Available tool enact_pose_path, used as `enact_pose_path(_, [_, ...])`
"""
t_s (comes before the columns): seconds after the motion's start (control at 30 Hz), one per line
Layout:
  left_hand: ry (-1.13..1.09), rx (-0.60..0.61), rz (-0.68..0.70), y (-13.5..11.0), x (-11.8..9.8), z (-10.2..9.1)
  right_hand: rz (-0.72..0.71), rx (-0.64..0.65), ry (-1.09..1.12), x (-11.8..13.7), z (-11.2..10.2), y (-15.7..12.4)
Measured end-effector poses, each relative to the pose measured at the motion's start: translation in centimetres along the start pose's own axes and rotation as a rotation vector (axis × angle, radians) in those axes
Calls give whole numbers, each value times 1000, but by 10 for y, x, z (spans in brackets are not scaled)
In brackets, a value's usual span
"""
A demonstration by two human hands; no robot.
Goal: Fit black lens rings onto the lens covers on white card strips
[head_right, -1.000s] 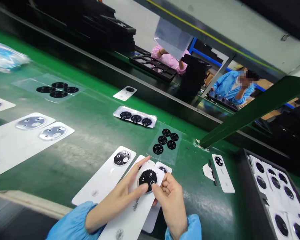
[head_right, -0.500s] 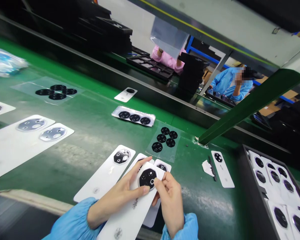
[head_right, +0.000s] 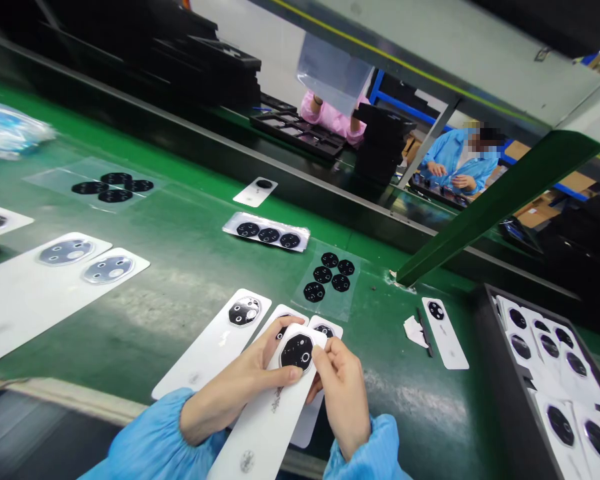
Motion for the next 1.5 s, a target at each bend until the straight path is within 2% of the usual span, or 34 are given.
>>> enact_pose_path(0.4, [42, -25, 16, -1, -3, 6, 0, 14, 13, -4, 0, 0])
enact_pose_path(0.53, [18, 8, -52, 1, -7, 4, 62, 48, 102, -3, 1, 8])
enact_pose_path(0.83, [-68, -106, -163, 10, -3, -1, 116, 21, 163, -2, -5, 15])
enact_pose_path(1.27, [-117, -103, -151, 17, 2, 3, 132, -10, 174, -3, -9, 17])
enact_pose_path(1.5, [-78, -78, -158, 13, -2, 4, 80, -22, 144, -3, -10, 16])
Point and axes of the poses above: each hand's wrist, its own y-axis towards the middle knuckle, its own z-axis out of the palm, x = y × z, the point moved 2 cm from there along y, towards the middle knuckle, and after that the axes turned 9 degrees about z, right-handed, at the moved point
